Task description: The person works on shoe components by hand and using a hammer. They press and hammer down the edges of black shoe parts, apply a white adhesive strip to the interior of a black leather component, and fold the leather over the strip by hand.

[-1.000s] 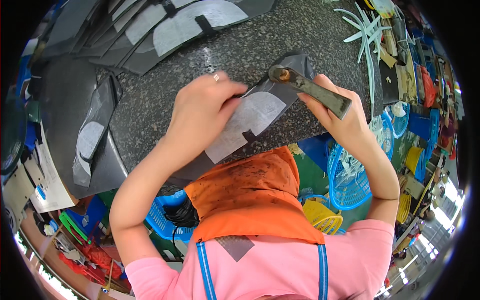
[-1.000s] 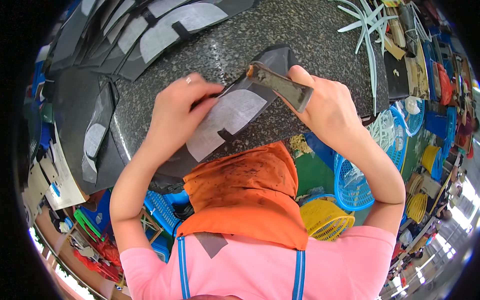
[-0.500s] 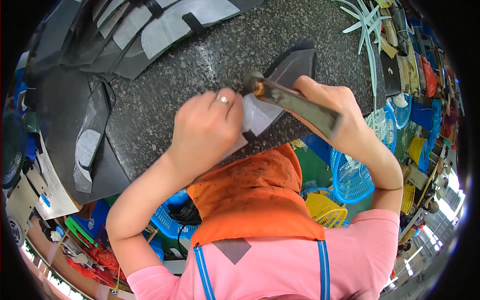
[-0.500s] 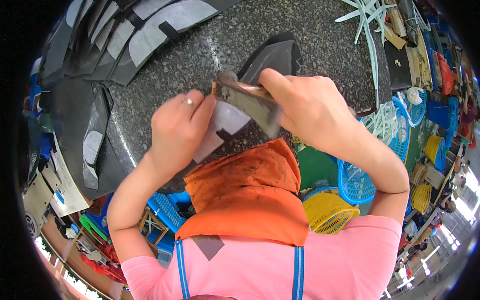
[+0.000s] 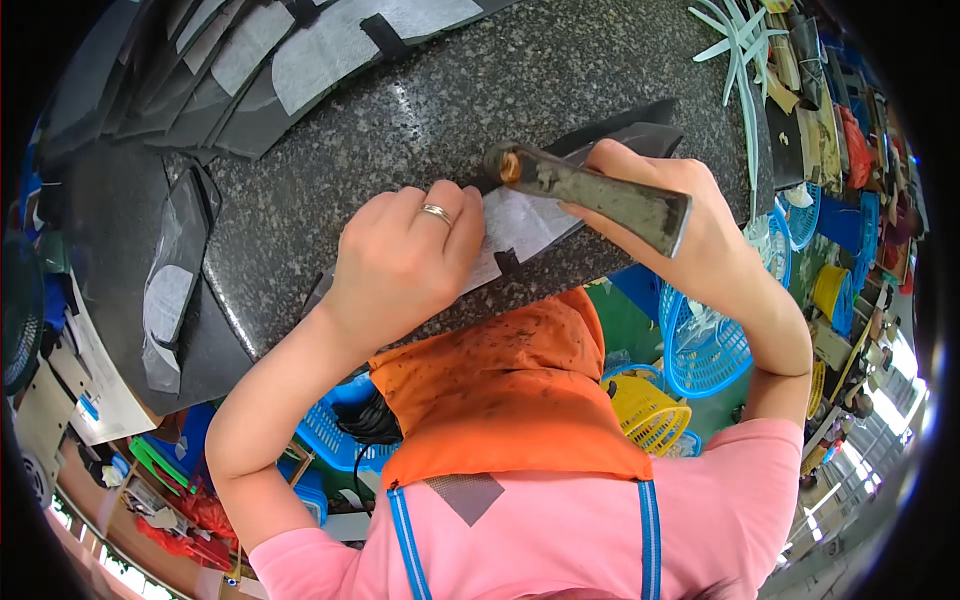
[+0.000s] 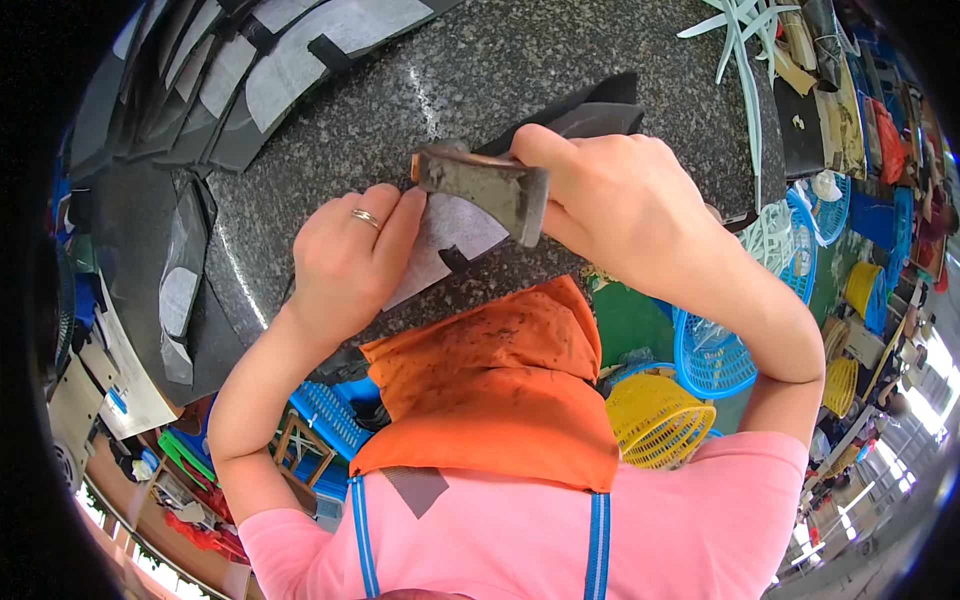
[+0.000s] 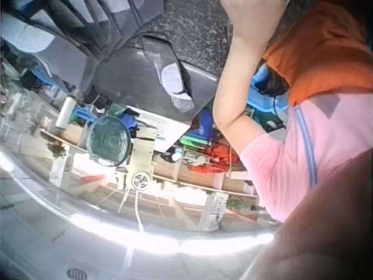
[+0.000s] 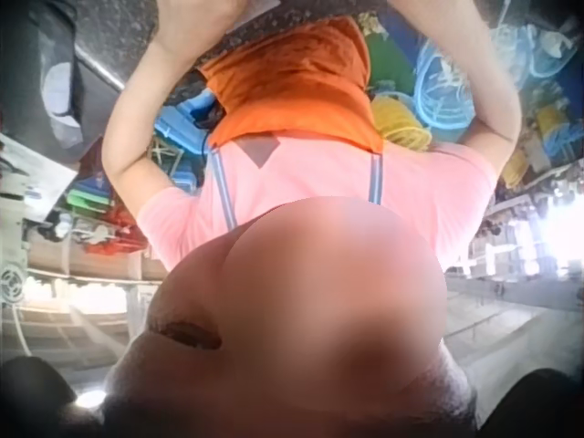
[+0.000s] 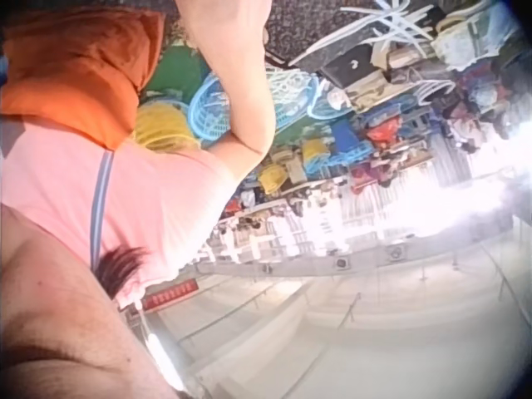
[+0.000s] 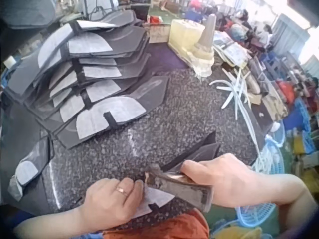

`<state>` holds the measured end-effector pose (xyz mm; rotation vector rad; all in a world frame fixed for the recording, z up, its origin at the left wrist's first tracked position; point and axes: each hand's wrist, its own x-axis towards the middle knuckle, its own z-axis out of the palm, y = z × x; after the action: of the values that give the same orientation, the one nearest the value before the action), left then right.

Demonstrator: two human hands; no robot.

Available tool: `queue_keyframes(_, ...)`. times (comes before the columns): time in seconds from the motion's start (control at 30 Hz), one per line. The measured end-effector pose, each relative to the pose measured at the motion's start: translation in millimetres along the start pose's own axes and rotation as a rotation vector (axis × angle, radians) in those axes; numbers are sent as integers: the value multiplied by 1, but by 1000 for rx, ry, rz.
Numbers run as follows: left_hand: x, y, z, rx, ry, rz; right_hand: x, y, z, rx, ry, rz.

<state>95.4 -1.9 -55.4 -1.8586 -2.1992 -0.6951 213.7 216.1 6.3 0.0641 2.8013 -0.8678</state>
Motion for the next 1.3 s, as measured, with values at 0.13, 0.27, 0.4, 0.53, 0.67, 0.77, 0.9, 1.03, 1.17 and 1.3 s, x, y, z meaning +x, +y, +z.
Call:
queue_keyframes(0.13,-6,-11,-3,-121,-56,-86,-3,-11,11,-117,-44,-13)
queue_keyframes(0.27,-19,-12,-15,-311,-67,-232,6,-9,13,1,79,-93)
queue_keyframes(0.4,-34,-9,-17,-266,-33,-227,11,-26,10,-59,-54,-90)
queue_keyframes(0.53,-39,-15,-14,-186,12,-144,18,-47,13,-228,-94,-192)
queue_keyframes(0.67,-50,-24,-31,-379,-75,-275,24,-49,12,-288,-185,-207)
queue_keyframes(0.77,-57,-21,-36,-205,-101,-120,21,-52,24,-139,-24,-216)
queue_keyframes(0.9,-72,-33,-48,-366,-76,-232,31,-64,22,-256,-120,-227)
queue_keyframes(1.03,-85,-25,-50,-117,-62,-61,34,-76,28,-245,-120,-294)
queue_keyframes(1.17,-95,-32,-61,-248,-144,-161,41,-76,27,-109,-228,-216)
queue_keyframes(1.3,-104,-28,-62,-145,-89,-131,38,-83,37,-249,-178,-291)
